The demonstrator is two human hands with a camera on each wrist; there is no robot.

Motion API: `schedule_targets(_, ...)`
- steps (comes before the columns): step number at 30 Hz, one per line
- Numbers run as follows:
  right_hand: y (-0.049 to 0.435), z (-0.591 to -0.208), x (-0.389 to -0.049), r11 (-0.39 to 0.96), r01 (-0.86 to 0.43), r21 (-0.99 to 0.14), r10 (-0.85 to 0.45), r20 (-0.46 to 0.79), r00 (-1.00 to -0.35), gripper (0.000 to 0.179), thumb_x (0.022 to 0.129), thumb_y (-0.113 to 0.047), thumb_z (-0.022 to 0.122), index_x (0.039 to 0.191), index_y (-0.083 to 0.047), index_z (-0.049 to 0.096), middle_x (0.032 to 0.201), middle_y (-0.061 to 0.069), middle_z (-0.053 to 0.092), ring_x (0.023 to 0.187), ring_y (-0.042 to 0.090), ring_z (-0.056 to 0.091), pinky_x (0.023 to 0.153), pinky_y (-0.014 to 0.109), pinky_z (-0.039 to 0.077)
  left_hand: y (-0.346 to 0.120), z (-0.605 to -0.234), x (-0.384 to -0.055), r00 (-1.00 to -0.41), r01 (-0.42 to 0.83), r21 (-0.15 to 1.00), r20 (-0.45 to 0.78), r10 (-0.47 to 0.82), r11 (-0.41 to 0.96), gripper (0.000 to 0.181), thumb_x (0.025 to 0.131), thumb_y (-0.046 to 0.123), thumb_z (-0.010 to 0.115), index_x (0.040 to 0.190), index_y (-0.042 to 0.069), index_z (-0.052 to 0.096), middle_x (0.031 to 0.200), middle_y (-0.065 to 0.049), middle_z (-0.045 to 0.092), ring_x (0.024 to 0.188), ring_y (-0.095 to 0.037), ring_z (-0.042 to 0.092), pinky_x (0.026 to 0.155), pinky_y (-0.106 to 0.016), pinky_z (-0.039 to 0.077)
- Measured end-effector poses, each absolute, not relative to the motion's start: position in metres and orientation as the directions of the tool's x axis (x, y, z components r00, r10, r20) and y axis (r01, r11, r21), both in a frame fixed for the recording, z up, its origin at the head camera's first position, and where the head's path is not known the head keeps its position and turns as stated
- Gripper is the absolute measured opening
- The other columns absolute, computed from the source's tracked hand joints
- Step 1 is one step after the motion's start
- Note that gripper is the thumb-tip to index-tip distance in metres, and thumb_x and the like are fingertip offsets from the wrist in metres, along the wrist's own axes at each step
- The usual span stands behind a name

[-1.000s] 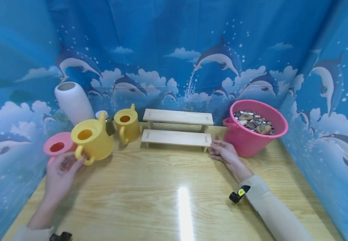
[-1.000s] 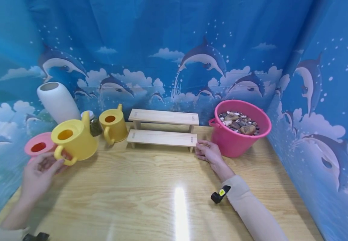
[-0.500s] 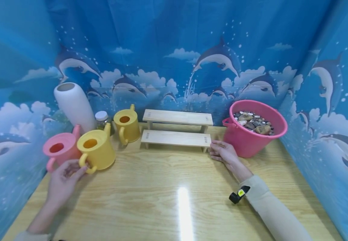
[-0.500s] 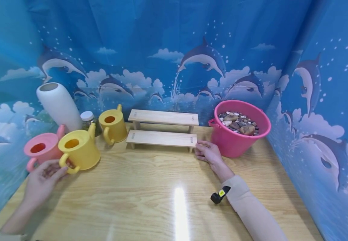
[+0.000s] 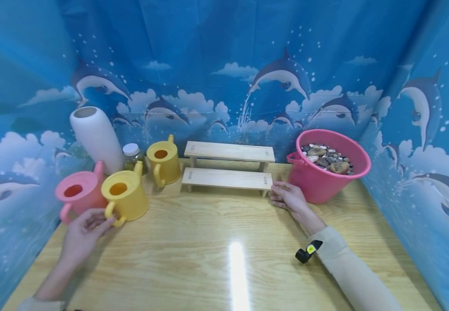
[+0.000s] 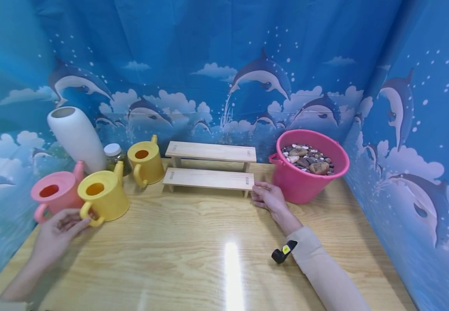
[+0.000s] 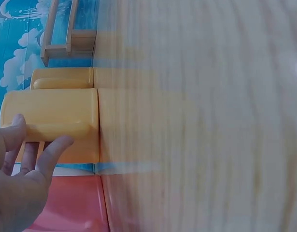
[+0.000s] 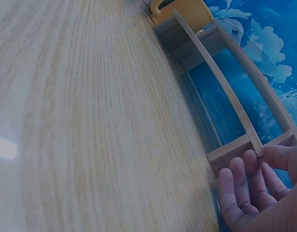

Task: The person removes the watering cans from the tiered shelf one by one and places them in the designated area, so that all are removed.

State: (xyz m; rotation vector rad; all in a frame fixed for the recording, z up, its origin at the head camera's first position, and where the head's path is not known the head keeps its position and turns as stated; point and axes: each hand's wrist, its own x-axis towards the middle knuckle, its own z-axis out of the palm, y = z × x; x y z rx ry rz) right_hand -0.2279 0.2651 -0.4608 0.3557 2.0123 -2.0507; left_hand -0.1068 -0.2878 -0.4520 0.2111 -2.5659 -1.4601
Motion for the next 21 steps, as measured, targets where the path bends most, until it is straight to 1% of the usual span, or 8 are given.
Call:
schedule_targets(2,0.265,-0.461,-0.228,-0.020,0.342,-0.940,-0.005,-0.342,-0.940,0.056,0.107,-0.018,0.063,0.154,0.003,0.043,0.089,-0.007,0.079,0.079,0.005,0.076,0.079,0.022,0.066,-0.288,-0.451,-0.108,-0.975,-0.052,0.856,0.068,-0.212,0.515,0.036,0.099,0.011,0.074,0.127,-0.008,0.062,0.090,0.035,0.064,0.086,0.017,0.061,0.074,-0.008,0.059)
schedule_targets(6,0.266,-0.460,-0.226,-0.025,0.345,-0.938,-0.004,-0.345,-0.939,0.057,0.106,-0.018,0.065,0.155,0.003,0.043,0.093,-0.007,0.080,0.082,0.005,0.076,0.081,0.023,0.066,-0.289,-0.447,-0.109,-0.971,-0.090,0.842,0.043,-0.233,0.531,0.043,0.100,0.021,0.075,0.132,-0.004,0.061,0.094,0.037,0.063,0.087,0.020,0.059,0.076,-0.003,0.055)
schedule_targets(9,0.269,-0.460,-0.222,-0.020,0.352,-0.936,0.005,-0.352,-0.936,0.057,0.105,-0.018,0.066,0.155,0.002,0.044,0.097,-0.008,0.079,0.084,0.005,0.076,0.083,0.024,0.066,-0.289,-0.439,-0.106,-0.956,-0.132,0.835,0.034,-0.290,0.534,0.047,0.100,0.030,0.074,0.135,0.002,0.061,0.096,0.040,0.058,0.089,0.021,0.058,0.077,0.001,0.051)
schedule_targets(14,0.276,-0.453,-0.209,0.003,0.351,-0.936,0.009,-0.351,-0.936,0.058,0.105,-0.017,0.065,0.156,0.002,0.044,0.100,-0.009,0.077,0.087,0.006,0.075,0.086,0.025,0.066,-0.283,-0.421,-0.102,-0.914,-0.194,0.853,0.023,-0.405,0.486,0.049,0.099,0.041,0.074,0.136,0.012,0.063,0.102,0.037,0.059,0.095,0.018,0.057,0.076,0.001,0.049)
schedule_targets(16,0.278,-0.447,-0.203,0.026,0.337,-0.941,0.003,-0.337,-0.942,0.058,0.106,-0.018,0.065,0.156,0.002,0.043,0.100,-0.011,0.077,0.089,0.006,0.075,0.086,0.025,0.066,-0.279,-0.413,-0.101,-0.913,-0.165,0.863,0.049,-0.406,0.477,0.048,0.098,0.039,0.075,0.137,0.013,0.064,0.104,0.037,0.060,0.097,0.017,0.058,0.078,0.001,0.050)
schedule_targets(18,0.277,-0.440,-0.199,0.055,0.307,-0.950,-0.003,-0.307,-0.952,0.058,0.106,-0.020,0.064,0.155,0.004,0.043,0.098,-0.013,0.076,0.090,0.005,0.075,0.087,0.025,0.066,-0.275,-0.405,-0.103,-0.922,-0.118,0.861,0.091,-0.377,0.494,0.047,0.099,0.037,0.075,0.137,0.012,0.065,0.105,0.037,0.061,0.098,0.016,0.058,0.078,0.001,0.050)
schedule_targets(20,0.276,-0.432,-0.194,0.088,0.266,-0.960,-0.011,-0.268,-0.963,0.057,0.107,-0.021,0.064,0.153,0.006,0.043,0.098,-0.014,0.076,0.090,0.004,0.075,0.088,0.025,0.066,-0.269,-0.399,-0.107,-0.930,-0.069,0.853,0.133,-0.343,0.517,0.047,0.099,0.036,0.075,0.136,0.010,0.065,0.107,0.035,0.062,0.099,0.016,0.059,0.080,0.001,0.051)
schedule_targets(21,0.276,-0.428,-0.192,0.100,0.247,-0.964,-0.016,-0.250,-0.968,0.056,0.107,-0.021,0.063,0.152,0.006,0.044,0.097,-0.015,0.075,0.090,0.004,0.075,0.088,0.025,0.066,-0.265,-0.395,-0.110,-0.935,-0.059,0.846,0.139,-0.327,0.530,0.048,0.099,0.038,0.074,0.137,0.010,0.065,0.110,0.032,0.064,0.101,0.015,0.059,0.080,0.001,0.051)
